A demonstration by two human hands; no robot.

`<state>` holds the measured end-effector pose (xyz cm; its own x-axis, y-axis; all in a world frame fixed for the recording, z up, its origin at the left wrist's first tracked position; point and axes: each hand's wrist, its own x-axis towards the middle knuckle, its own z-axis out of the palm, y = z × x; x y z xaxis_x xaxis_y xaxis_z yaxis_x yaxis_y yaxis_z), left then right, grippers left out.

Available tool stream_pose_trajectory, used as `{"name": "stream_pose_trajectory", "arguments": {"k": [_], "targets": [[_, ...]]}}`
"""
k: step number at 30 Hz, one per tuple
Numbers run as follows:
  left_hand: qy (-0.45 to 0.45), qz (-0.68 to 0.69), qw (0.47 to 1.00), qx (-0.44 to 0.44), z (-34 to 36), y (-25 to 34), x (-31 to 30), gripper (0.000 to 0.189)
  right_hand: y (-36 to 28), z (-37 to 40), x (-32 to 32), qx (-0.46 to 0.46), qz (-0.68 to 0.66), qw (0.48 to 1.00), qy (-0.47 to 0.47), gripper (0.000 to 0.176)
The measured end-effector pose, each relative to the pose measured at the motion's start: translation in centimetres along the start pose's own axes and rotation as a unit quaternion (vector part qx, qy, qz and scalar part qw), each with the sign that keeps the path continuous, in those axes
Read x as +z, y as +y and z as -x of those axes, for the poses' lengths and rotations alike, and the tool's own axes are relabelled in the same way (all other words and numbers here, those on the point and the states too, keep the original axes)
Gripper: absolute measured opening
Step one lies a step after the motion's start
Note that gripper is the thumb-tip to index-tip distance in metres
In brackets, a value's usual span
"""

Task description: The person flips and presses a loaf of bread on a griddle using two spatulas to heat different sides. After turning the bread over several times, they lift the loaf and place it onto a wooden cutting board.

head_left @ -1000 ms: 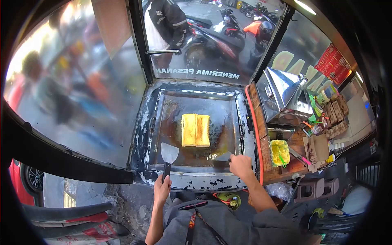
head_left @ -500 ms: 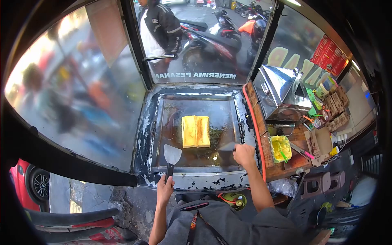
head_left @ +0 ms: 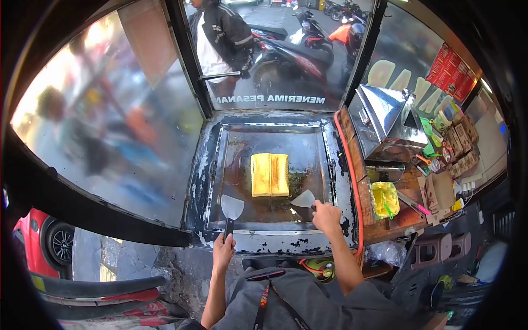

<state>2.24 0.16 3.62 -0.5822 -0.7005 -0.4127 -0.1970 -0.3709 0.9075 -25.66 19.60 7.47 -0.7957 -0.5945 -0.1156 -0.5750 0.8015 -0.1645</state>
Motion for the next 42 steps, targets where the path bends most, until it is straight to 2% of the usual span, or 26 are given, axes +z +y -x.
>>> {"name": "stream_pose_trajectory", "arguments": {"k": [5, 8, 9, 12, 13, 14, 16, 19, 22, 23, 27, 28, 30, 33, 35, 38, 42], "targets": [[0.016, -0.067, 0.998, 0.003, -2.2, -0.6, -0.4, 0.022, 2.7, 0.3, -1.2, 0.076, -0.102, 0.992, 0.003, 0.029], [0.035, -0.113, 0.992, 0.037, -4.2, -0.9, -0.3, 0.028, 3.6, -0.8, -0.2, 0.114, -0.178, 0.977, 0.011, 0.032], [0.032, -0.128, 0.991, 0.025, -4.7, -0.4, -0.2, 0.03, 4.8, -1.8, 2.5, 0.086, -0.233, 0.967, 0.06, 0.03], [0.036, -0.235, 0.966, 0.106, -8.4, -0.1, 0.0, 0.031, 2.6, -2.3, 3.9, 0.085, -0.374, 0.922, 0.058, 0.031], [0.036, -0.271, 0.955, 0.111, -9.9, 0.3, 0.1, 0.031, 2.4, -2.5, 5.7, 0.073, -0.373, 0.923, 0.06, 0.03], [0.037, -0.307, 0.944, 0.116, -11.5, 0.9, 0.3, 0.031, 1.1, -1.9, 5.2, 0.074, -0.389, 0.918, -0.002, 0.03], [0.04, -0.389, 0.905, 0.168, -15.3, 1.2, 0.4, 0.032, -0.9, -0.3, 5.0, 0.04, -0.388, 0.921, -0.012, 0.031], [0.015, -0.483, 0.842, 0.242, -18.2, 3.1, 0.8, 0.032, -0.1, 1.0, 3.4, 0.007, -0.338, 0.94, -0.041, 0.032], [-0.068, -0.518, 0.822, 0.226, -18.8, 5.7, 0.4, 0.032, 1.4, 2.2, 3.6, 0.007, -0.24, 0.97, 0.043, 0.034], [-0.081, -0.522, 0.814, 0.241, -18.3, 6.2, 0.4, 0.032, 1.8, 2.4, 3.4, 0.031, -0.204, 0.978, 0.027, 0.035], [-0.137, -0.51, 0.82, 0.222, -17.2, 6.6, 1.3, 0.032, 2.0, 0.6, 6.0, 0.024, -0.234, 0.971, 0.033, 0.036], [-0.145, -0.51, 0.82, 0.217, -17.0, 6.8, 1.6, 0.033, 1.2, 0.1, 5.8, 0.007, -0.238, 0.969, 0.063, 0.034], [-0.155, -0.509, 0.821, 0.206, -16.8, 7.3, 2.0, 0.035, -0.8, -1.1, 4.5, -0.022, -0.192, 0.976, 0.096, 0.034], [-0.132, -0.498, 0.819, 0.254, -17.8, 6.8, 1.6, 0.031, -3.9, -0.3, -1.5, -0.077, -0.14, 0.976, 0.146, 0.032], [-0.148, -0.477, 0.837, 0.221, -18.4, 7.1, 0.9, 0.031, -4.2, -0.4, -3.3, -0.134, -0.135, 0.965, 0.179, 0.032], [-0.15, -0.481, 0.848, 0.165, -18.0, 8.9, 0.7, 0.032, -3.7, -0.8, -4.6, -0.146, -0.113, 0.97, 0.156, 0.03], [-0.115, -0.471, 0.861, 0.157, -16.9, 9.0, -0.7, 0.031, -1.4, 0.3, -3.9, -0.062, -0.158, 0.975, 0.141, 0.03]]}}
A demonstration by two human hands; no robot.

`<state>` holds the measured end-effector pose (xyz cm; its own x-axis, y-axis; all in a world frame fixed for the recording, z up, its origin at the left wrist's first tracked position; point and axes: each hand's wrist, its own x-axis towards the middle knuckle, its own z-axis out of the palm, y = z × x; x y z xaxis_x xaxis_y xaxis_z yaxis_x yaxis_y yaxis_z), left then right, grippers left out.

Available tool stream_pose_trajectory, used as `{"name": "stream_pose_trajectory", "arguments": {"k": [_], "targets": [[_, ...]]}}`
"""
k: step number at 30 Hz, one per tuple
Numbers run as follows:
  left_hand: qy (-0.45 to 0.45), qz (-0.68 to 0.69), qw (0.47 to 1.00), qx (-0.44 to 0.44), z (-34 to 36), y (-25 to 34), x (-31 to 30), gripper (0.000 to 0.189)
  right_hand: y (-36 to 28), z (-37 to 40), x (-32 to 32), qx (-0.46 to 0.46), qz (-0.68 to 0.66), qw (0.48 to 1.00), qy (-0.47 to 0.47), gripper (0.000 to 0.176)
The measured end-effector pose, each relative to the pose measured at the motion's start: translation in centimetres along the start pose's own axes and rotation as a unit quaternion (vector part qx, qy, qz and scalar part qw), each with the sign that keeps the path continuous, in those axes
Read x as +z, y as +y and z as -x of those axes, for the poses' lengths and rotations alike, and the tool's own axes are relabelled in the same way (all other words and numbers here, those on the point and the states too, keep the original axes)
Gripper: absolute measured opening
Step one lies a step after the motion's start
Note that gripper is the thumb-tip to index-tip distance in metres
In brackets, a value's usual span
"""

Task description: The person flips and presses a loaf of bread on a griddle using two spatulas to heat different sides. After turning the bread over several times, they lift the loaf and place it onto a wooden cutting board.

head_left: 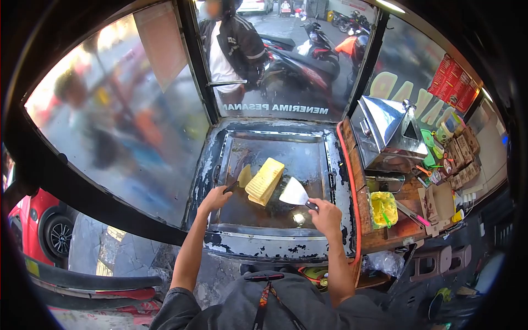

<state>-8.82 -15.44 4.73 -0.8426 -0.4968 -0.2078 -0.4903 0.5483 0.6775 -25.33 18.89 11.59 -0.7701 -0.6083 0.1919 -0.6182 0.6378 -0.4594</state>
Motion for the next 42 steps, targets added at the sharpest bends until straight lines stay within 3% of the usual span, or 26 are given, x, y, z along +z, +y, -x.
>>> {"name": "stream_pose_trajectory", "arguments": {"k": [4, 7, 9, 10, 12, 15, 17, 18, 21, 24, 26, 28, 29, 32, 35, 39, 42], "targets": [[0.076, -0.062, 0.995, 0.036, 2.7, -0.8, 3.6, 0.03, 3.2, 2.6, 0.3, 0.131, -0.052, 0.989, -0.054, 0.032], [0.096, -0.065, 0.993, 0.025, 6.7, 2.8, 8.6, 0.027, 7.3, 4.5, 2.5, 0.179, -0.114, 0.977, -0.022, 0.032], [0.003, 0.054, 0.996, 0.069, 9.0, 3.7, 11.3, 0.029, 7.8, 5.0, 2.4, 0.238, -0.209, 0.948, -0.01, 0.03], [-0.111, 0.19, 0.975, 0.016, 10.5, 5.7, 10.9, 0.03, 8.6, 5.4, 3.0, 0.258, -0.253, 0.932, 0.005, 0.03], [-0.217, 0.259, 0.94, -0.047, 11.7, 7.9, 10.9, 0.032, 10.5, 5.5, 4.9, 0.293, -0.339, 0.893, 0.04, 0.029], [-0.112, 0.279, 0.953, -0.042, 11.8, 10.8, 8.3, 0.029, 9.4, 5.1, 5.6, 0.349, -0.477, 0.806, 0.034, 0.027], [0.004, 0.201, 0.979, 0.039, 9.9, 10.0, 7.2, 0.029, 8.2, 5.0, 6.6, 0.382, -0.558, 0.736, 0.014, 0.025], [0.065, 0.16, 0.982, 0.08, 8.8, 9.3, 6.6, 0.029, 7.4, 5.1, 7.3, 0.362, -0.538, 0.761, 0.004, 0.025], [0.08, -0.006, 0.996, 0.05, 5.3, 6.8, 6.0, 0.028, 6.3, 5.4, 7.9, 0.302, -0.487, 0.819, -0.036, 0.025], [0.044, -0.072, 0.995, 0.049, 3.4, 5.0, 6.4, 0.029, 7.9, 6.3, 5.6, 0.247, -0.46, 0.848, -0.095, 0.026], [0.026, -0.105, 0.991, 0.073, 3.0, 4.0, 7.0, 0.031, 8.1, 6.9, 4.2, 0.185, -0.321, 0.925, -0.084, 0.032], [0.005, -0.121, 0.99, 0.067, 3.2, 4.7, 6.6, 0.03, 8.0, 6.9, 3.2, 0.141, -0.179, 0.97, -0.081, 0.034], [-0.011, -0.118, 0.99, 0.071, 3.2, 5.0, 6.3, 0.03, 8.1, 6.8, 3.2, 0.165, -0.134, 0.97, -0.114, 0.038], [-0.044, -0.097, 0.991, 0.082, 2.9, 5.7, 6.2, 0.029, 7.0, 5.9, 5.0, 0.121, -0.092, 0.98, -0.128, 0.037], [-0.047, -0.049, 0.995, 0.072, 2.7, 6.2, 6.4, 0.029, 4.7, 5.4, 7.4, 0.072, -0.102, 0.989, -0.073, 0.034], [-0.029, -0.078, 0.996, 0.018, 1.8, 5.1, 3.1, 0.033, -0.2, 6.4, 4.3, 0.061, -0.064, 0.995, -0.051, 0.033], [-0.011, -0.127, 0.991, 0.033, 1.3, 2.8, 1.6, 0.033, -0.8, 7.5, 2.2, 0.062, -0.109, 0.991, -0.053, 0.033]]}}
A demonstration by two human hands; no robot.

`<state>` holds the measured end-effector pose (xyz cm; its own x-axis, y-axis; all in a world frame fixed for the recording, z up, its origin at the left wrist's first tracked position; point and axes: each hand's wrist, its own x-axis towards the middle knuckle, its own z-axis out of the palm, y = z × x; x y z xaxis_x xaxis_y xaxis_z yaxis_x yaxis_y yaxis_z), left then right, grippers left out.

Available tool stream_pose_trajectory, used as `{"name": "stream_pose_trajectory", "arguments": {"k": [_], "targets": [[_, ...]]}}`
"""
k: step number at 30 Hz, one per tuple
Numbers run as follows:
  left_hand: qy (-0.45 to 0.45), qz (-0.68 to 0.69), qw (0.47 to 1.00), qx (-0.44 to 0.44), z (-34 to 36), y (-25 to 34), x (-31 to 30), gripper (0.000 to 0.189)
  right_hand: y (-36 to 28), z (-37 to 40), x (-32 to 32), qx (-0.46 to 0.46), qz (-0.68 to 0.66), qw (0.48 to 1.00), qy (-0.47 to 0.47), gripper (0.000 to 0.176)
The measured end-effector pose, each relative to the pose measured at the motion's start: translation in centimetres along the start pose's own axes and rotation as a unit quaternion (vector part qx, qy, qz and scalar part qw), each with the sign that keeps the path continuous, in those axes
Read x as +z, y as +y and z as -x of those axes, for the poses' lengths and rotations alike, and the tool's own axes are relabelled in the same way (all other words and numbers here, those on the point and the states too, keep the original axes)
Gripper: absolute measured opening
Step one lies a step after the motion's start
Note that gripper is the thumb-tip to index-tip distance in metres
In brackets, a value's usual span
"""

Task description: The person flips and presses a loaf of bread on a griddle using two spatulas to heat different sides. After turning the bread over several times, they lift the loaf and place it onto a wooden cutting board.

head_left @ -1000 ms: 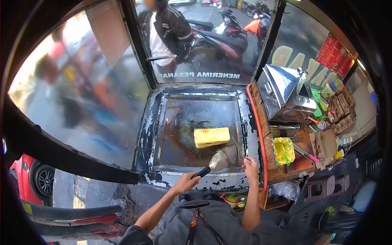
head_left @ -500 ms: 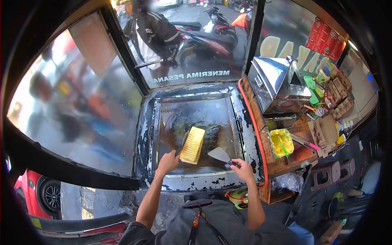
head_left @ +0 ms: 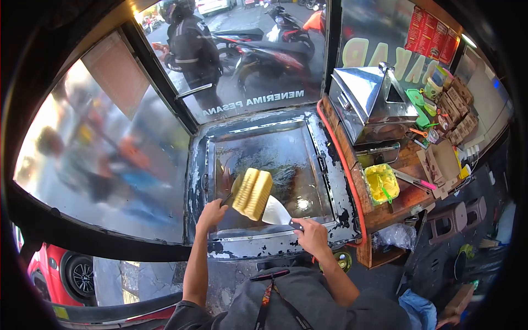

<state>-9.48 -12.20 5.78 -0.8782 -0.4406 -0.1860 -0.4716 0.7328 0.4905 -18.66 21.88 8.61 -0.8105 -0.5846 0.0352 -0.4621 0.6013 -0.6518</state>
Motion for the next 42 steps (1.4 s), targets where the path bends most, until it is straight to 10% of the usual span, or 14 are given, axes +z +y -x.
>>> {"name": "stream_pose_trajectory", "arguments": {"k": [13, 20, 28, 33, 42], "targets": [[-0.044, 0.236, 0.969, -0.062, 8.3, 5.0, 4.1, 0.03, 1.7, 2.0, 0.2, 0.127, -0.046, 0.989, -0.056, 0.034], [-0.037, 0.373, 0.919, -0.12, 11.8, 3.7, 5.3, 0.03, 4.3, -3.2, 5.9, 0.08, -0.096, 0.991, 0.045, 0.038], [0.032, 0.433, 0.887, -0.159, 16.3, 1.4, 5.3, 0.026, -2.0, -5.8, 1.8, 0.026, 0.0, 0.988, -0.15, 0.032], [0.076, 0.474, 0.854, -0.198, 18.5, 0.3, 5.5, 0.027, -7.2, -13.7, 8.0, -0.15, 0.085, 0.981, -0.091, 0.028], [0.093, 0.485, 0.847, -0.198, 22.2, -1.6, 5.3, 0.028, -12.3, -24.2, 13.4, -0.17, 0.337, 0.909, -0.178, 0.022]]}}
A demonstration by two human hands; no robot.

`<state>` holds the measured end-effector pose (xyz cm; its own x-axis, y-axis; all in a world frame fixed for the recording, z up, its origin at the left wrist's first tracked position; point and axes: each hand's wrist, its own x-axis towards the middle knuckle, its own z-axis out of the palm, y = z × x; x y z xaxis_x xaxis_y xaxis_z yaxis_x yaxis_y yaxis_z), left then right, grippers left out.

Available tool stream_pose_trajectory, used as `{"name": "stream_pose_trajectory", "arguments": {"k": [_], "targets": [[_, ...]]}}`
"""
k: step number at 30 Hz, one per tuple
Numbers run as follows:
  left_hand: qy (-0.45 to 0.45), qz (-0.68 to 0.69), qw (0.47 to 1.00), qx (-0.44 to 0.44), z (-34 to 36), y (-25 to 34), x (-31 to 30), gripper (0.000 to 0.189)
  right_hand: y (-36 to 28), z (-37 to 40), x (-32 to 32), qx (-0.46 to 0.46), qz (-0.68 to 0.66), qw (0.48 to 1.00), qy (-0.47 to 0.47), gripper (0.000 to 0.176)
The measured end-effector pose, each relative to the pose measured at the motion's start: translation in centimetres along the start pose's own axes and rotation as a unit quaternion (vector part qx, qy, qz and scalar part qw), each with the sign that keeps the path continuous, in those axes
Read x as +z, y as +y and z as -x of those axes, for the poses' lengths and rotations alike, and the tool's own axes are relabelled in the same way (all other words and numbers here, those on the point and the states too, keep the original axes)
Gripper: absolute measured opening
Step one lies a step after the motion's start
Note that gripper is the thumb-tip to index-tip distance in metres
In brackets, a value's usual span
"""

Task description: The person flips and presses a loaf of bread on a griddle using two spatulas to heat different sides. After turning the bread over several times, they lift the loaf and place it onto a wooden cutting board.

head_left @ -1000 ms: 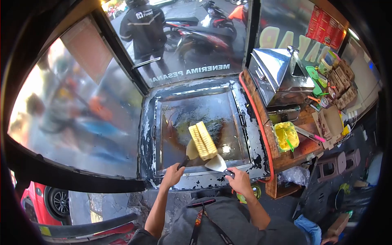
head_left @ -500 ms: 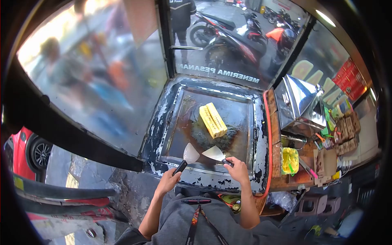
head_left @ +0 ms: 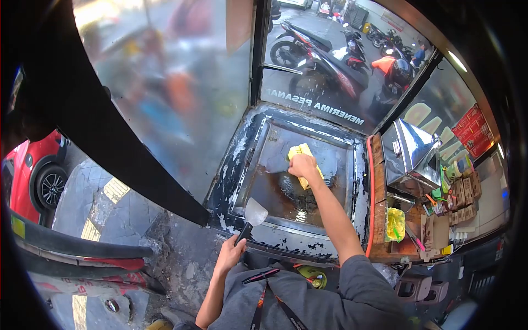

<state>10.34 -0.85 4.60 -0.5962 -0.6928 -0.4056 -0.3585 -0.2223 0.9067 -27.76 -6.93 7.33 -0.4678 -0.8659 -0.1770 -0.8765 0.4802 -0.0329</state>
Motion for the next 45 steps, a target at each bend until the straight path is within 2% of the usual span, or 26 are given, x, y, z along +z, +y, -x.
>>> {"name": "stream_pose_trajectory", "arguments": {"k": [2, 4, 8, 13, 17, 20, 22, 23, 24, 28, 33, 36, 37, 40, 42, 44, 45], "targets": [[-0.002, 0.042, 0.999, -0.008, 0.4, -0.4, -0.5, 0.029, -0.3, 3.4, -1.8, 0.01, 0.058, 0.995, -0.075, 0.022], [-0.014, 0.077, 0.997, -0.023, 0.4, -1.0, -0.9, 0.029, -0.1, 7.3, -1.9, 0.014, 0.093, 0.992, -0.089, 0.023], [-0.034, 0.087, 0.995, -0.043, -0.9, -1.6, -1.5, 0.029, 1.6, 15.1, -1.5, 0.069, 0.006, 0.992, -0.107, 0.025], [-0.07, 0.074, 0.994, -0.027, -3.7, -2.1, -1.7, 0.028, 0.4, 24.2, 0.9, 0.22, -0.058, 0.972, -0.054, 0.031], [-0.113, 0.07, 0.99, -0.041, -6.7, -4.0, -1.3, 0.025, -0.1, 25.1, 6.1, 0.283, -0.129, 0.95, 0.027, 0.04], [-0.048, -0.028, 0.998, -0.017, -7.6, -4.1, 0.2, 0.024, 0.8, 25.4, 9.5, 0.312, -0.161, 0.933, 0.084, 0.043], [-0.022, -0.111, 0.991, 0.064, -8.6, -6.1, 0.8, 0.032, 0.8, 26.1, 10.5, 0.328, -0.173, 0.92, 0.129, 0.044], [-0.024, -0.12, 0.992, 0.04, -8.6, -6.0, 1.1, 0.038, 1.0, 26.6, 11.1, 0.327, -0.167, 0.919, 0.141, 0.044], [-0.02, -0.138, 0.987, 0.082, -8.2, -5.5, 1.4, 0.041, 1.1, 27.2, 12.0, 0.326, -0.163, 0.918, 0.154, 0.045], [0.035, -0.212, 0.967, 0.138, -8.3, -7.6, 2.5, 0.048, 1.9, 29.1, 14.6, 0.325, -0.146, 0.918, 0.177, 0.039], [0.09, -0.263, 0.944, 0.177, -7.3, -7.6, 4.0, 0.05, 1.4, 31.7, 12.8, 0.302, -0.176, 0.891, 0.289, 0.031], [0.099, -0.313, 0.926, 0.187, -5.8, -6.3, 5.2, 0.049, 1.5, 33.6, 12.7, 0.273, -0.23, 0.878, 0.318, 0.029], [0.1, -0.332, 0.912, 0.221, -6.6, -7.8, 4.9, 0.048, 1.9, 34.4, 13.2, 0.256, -0.246, 0.875, 0.33, 0.026], [0.133, -0.352, 0.894, 0.244, -5.0, -7.2, 6.1, 0.045, 3.2, 37.8, 13.6, 0.24, -0.29, 0.868, 0.325, 0.025], [0.161, -0.349, 0.888, 0.252, -4.0, -7.1, 6.9, 0.041, 4.9, 40.7, 14.5, 0.236, -0.311, 0.859, 0.33, 0.022], [0.19, -0.317, 0.903, 0.221, -1.0, -6.3, 8.8, 0.037, 6.9, 44.1, 15.3, 0.236, -0.344, 0.848, 0.327, 0.021], [0.207, -0.316, 0.897, 0.23, -0.5, -7.5, 9.3, 0.035, 8.0, 45.9, 15.5, 0.244, -0.335, 0.844, 0.339, 0.017]]}}
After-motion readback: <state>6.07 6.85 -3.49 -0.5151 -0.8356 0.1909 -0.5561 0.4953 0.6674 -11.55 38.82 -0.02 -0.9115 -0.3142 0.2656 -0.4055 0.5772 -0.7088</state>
